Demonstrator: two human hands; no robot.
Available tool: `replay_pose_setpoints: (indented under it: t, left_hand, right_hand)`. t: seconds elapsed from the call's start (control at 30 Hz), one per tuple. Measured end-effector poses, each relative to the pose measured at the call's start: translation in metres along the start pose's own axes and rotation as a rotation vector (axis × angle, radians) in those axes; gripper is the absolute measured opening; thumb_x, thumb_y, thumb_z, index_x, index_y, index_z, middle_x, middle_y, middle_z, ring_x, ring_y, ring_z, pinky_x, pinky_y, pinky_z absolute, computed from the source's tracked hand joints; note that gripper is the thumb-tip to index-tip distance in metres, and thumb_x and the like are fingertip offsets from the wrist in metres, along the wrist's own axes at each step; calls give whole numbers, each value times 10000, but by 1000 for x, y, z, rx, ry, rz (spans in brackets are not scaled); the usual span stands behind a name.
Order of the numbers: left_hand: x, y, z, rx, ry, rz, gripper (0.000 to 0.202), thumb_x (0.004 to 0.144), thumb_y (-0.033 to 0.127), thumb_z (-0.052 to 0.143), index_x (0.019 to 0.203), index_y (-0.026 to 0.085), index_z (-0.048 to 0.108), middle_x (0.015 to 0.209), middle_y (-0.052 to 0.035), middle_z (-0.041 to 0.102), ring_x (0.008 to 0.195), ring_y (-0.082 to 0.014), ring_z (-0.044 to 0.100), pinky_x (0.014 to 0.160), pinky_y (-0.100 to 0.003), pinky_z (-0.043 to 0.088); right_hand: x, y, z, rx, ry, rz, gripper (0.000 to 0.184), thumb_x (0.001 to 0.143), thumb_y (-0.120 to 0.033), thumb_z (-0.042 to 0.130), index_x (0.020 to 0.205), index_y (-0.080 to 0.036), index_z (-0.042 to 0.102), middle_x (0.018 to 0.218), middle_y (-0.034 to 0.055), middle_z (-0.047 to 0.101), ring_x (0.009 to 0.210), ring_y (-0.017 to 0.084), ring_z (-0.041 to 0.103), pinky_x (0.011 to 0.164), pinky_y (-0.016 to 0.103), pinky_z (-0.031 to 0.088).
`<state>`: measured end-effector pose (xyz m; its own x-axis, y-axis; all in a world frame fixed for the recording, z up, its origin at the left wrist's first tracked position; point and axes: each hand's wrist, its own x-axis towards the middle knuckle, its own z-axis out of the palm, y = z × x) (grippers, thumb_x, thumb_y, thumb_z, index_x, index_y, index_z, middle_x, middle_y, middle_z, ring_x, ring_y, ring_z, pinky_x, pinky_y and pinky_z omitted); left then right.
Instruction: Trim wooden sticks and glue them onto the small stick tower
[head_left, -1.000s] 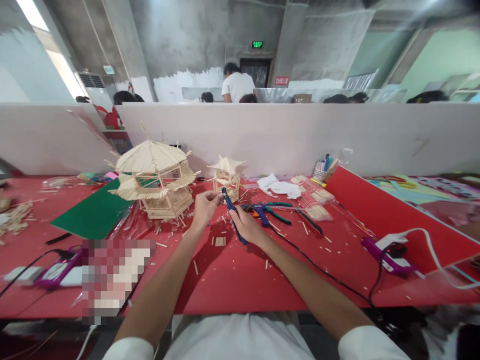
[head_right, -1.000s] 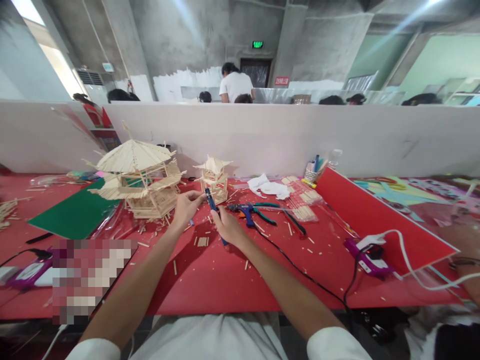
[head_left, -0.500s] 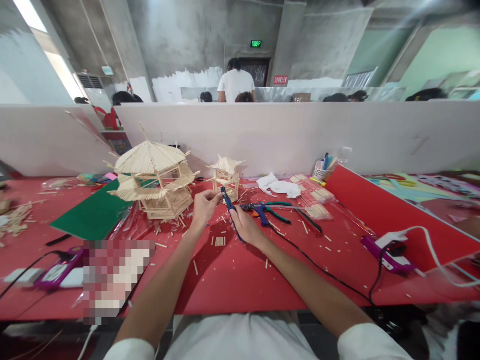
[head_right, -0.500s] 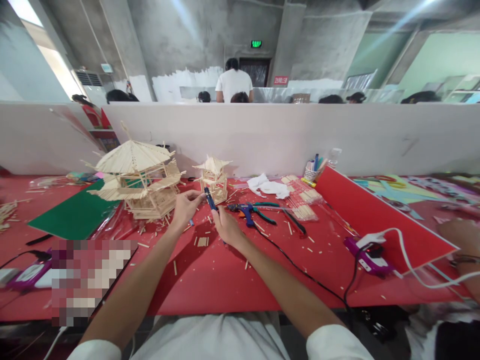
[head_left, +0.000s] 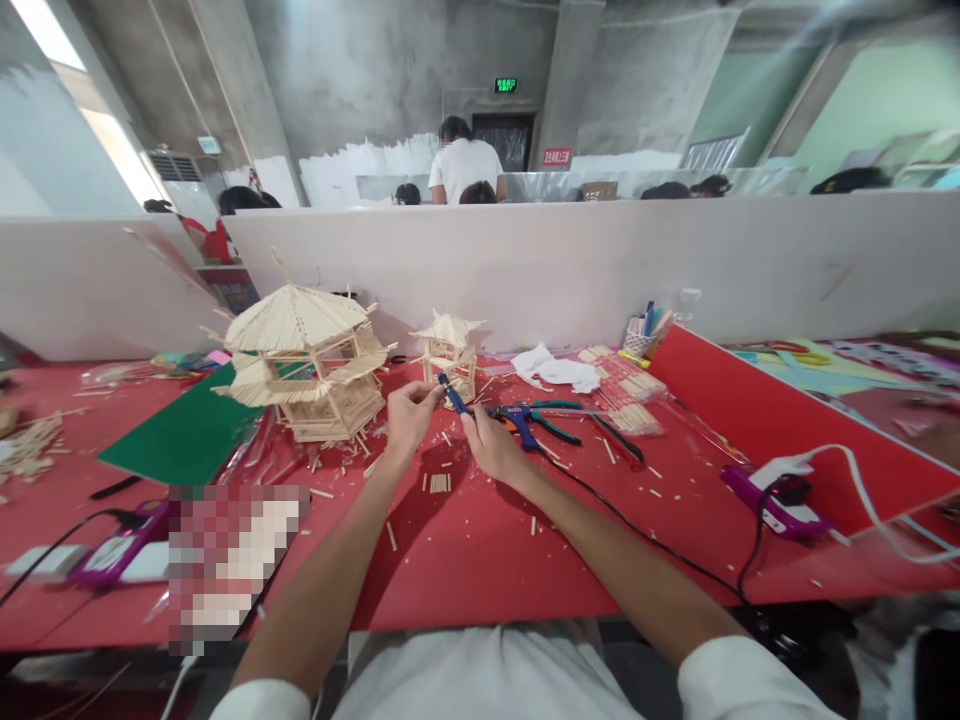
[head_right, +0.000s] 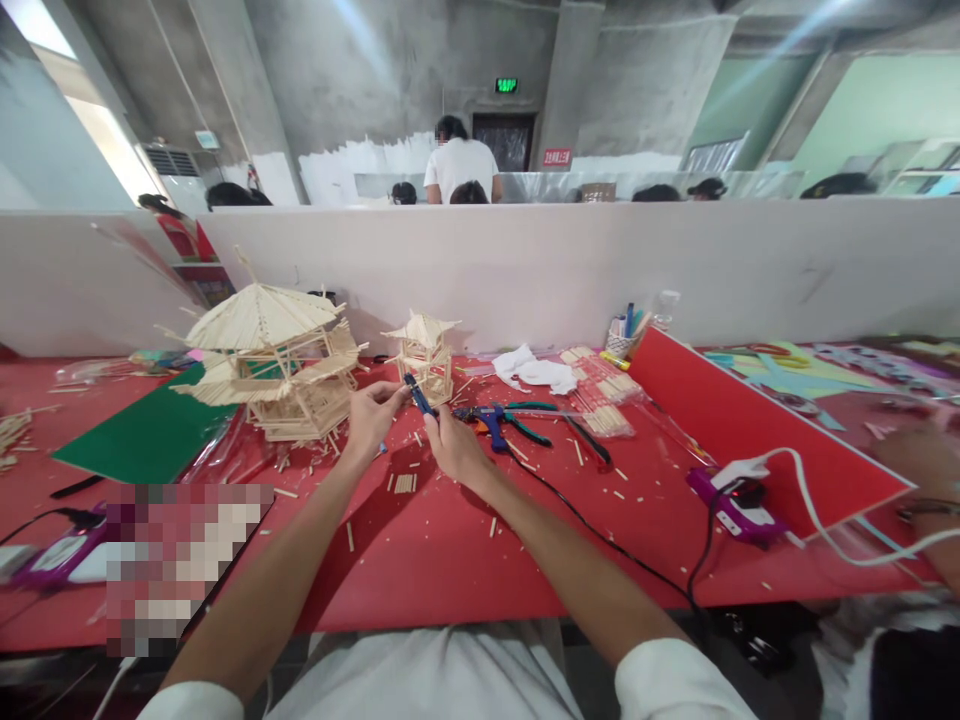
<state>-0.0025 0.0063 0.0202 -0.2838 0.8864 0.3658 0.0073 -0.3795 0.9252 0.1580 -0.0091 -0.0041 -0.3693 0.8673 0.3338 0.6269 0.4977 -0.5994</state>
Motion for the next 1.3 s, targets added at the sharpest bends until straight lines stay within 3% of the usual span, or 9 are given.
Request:
replay_pose_setpoints:
  t: [0.37,0.7,1.17,1.3]
  left_hand:
    - [1,-7,1,-44,-9,-26,355,624,404,803,782,95,728,713,-77,727,640,-163,658,682,-291,541]
    - [3,-11,-1,-24,-22,-35,337,609,395,810,755,102,728,676,-64,712,620,-153,642,655,-275,529]
    - [5,-13,-2,25,-40,-47,321,601,402,810,712,116,714,652,-56,698,595,-146,623,633,-270,517]
    - [6,-15,-2,19,-66,-57,345,602,434,808,710,121,708,640,-52,696,595,-149,626,650,-284,525]
  right_hand:
    - [-2,-5,-4,-66,-26,42,320,1037,-328,246,1124,-155,501,894,98,692,810,218,647,684,264,345]
    - [-1,5,8,-52,5,45,332,1037,-348,220,1019,-179,505,822,68,665,763,207,633,650,263,323]
    - [7,14,22,65,79,27,380,1035,-335,195,951,-190,536,881,84,666,828,201,618,742,271,392]
    - [10,10,14,92,17,74,419,1036,-347,168,951,-186,546,885,91,678,808,205,629,731,277,407]
